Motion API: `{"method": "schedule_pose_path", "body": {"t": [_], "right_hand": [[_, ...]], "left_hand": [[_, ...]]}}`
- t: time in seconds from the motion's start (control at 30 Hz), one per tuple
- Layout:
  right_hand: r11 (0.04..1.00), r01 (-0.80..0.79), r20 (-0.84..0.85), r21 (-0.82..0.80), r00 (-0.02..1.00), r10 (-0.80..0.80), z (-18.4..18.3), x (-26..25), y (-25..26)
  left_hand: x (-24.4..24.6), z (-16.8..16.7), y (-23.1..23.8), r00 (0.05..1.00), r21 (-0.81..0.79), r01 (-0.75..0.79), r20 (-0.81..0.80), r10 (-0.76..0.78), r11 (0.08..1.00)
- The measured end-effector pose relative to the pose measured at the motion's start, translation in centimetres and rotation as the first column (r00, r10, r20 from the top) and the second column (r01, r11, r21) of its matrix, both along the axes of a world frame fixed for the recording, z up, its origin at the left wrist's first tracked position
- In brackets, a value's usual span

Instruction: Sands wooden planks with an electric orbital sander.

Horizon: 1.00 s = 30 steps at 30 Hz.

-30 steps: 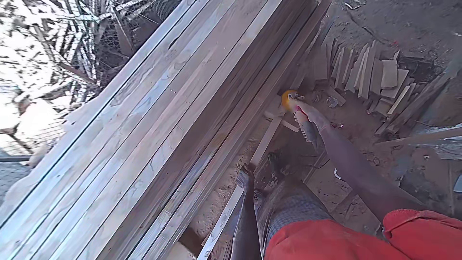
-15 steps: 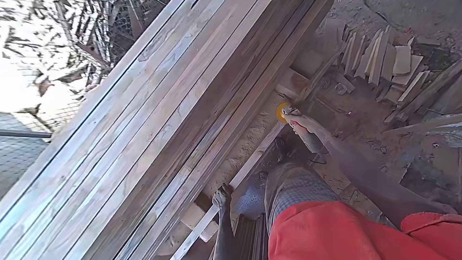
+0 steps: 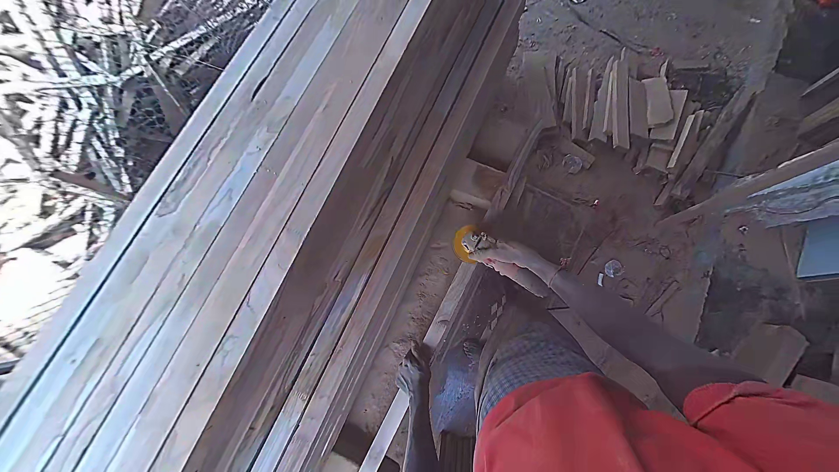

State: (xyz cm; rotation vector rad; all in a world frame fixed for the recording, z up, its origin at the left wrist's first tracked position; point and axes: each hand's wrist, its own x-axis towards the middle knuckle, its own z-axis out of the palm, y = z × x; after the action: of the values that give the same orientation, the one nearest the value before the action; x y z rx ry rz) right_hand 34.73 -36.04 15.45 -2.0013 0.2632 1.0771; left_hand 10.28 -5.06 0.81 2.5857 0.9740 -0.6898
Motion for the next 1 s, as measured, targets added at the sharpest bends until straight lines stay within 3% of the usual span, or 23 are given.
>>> {"method": "schedule_pose_path", "body": {"t": [0.07,0.17,0.2,0.37,0.57,0.67,0.73,0.83,0.93,1.0], "right_hand": [[0.984,0.172,0.021,0.039,0.985,-0.173,1.6,3.7,-4.1],[0.946,0.304,0.014,0.111,0.951,-0.308,-0.9,10.1,-10.1],[0.942,0.321,-0.003,0.097,0.947,-0.322,-1.1,11.6,-11.5],[0.954,0.299,-0.018,0.031,0.954,-0.299,-2.7,17.8,-15.7],[0.904,0.422,0.009,0.073,0.906,-0.423,-1.1,24.6,-20.4],[0.832,0.555,0.074,0.011,0.829,-0.554,-1.3,29.1,-24.1],[0.777,0.629,0.15,-0.013,0.77,-0.62,-0.3,31.4,-25.8],[0.72,0.694,0.251,0.001,0.697,-0.672,1.5,32.8,-27.5],[0.64,0.76,0.315,0.116,0.583,-0.749,2.8,29.3,-27.9],[0.628,0.756,0.367,0.186,0.539,-0.758,5.5,24.1,-25.6]], "left_hand": [[3.4,0.8,-2.9,0.991,-0.068,0.093,0.1,-0.086,0.993],[8.0,1.2,-7.4,0.916,-0.055,0.249,0.338,-0.216,0.967],[9.1,1.7,-8.5,0.902,-0.064,0.296,0.346,-0.257,0.953],[10.2,-1.0,-9.5,0.874,0.08,0.341,0.339,-0.347,0.937],[11.0,0.4,-10.6,0.935,0.109,0.27,0.209,-0.287,0.957],[12.9,3.3,-11.8,0.973,0.04,0.227,0.043,-0.229,0.973],[12.5,2.4,-11.6,0.97,0.068,0.238,0.033,-0.241,0.969],[12.6,1.6,-10.9,0.97,0.031,0.245,-0.02,-0.244,0.969],[12.4,1.3,-10.5,0.969,0.031,0.246,-0.027,-0.245,0.969],[13.5,6.9,-10.8,0.977,-0.075,0.205,-0.046,-0.209,0.976]]}}
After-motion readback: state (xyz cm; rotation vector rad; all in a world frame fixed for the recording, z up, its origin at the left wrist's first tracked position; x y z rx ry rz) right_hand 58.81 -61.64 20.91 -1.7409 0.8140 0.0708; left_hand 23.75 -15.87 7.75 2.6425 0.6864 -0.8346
